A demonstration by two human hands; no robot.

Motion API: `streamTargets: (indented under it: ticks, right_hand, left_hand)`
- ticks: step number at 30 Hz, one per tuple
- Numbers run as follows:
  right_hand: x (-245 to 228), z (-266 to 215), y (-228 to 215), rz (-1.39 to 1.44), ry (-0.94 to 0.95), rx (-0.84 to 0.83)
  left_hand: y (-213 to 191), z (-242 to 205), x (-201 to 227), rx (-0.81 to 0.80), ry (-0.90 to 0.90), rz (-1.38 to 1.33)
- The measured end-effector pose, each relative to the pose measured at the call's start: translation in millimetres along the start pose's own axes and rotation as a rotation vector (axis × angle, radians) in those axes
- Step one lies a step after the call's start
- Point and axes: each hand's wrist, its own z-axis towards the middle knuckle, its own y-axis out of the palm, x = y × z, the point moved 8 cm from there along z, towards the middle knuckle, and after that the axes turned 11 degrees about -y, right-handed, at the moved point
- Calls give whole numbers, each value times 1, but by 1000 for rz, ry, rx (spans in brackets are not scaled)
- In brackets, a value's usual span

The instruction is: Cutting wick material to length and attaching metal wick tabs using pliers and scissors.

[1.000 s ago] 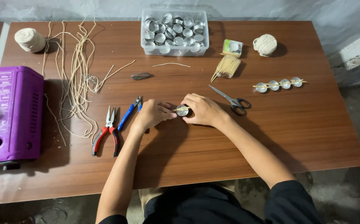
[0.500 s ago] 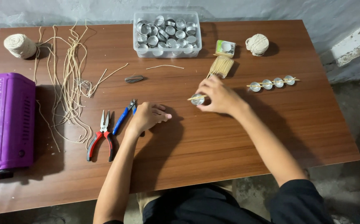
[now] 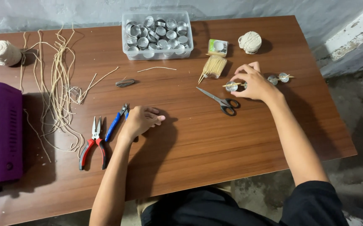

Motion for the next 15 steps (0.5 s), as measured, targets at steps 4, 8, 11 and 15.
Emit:
streamTargets:
  ticks: [4,8,11,15]
  right_hand:
    - [20,-10,15,-8,37,-28]
    - [27,-13,21,-31,30,-27]
    - [26,-13,20,-23,43,-46]
    - [25,-11,17,-32,50,-101]
  left_hand:
    - [1,-1,2,1,14,-5]
    - [0,-4,6,12,5,9]
    - [0,-4,7,18,6,13]
    - [1,3,2,8,9,13]
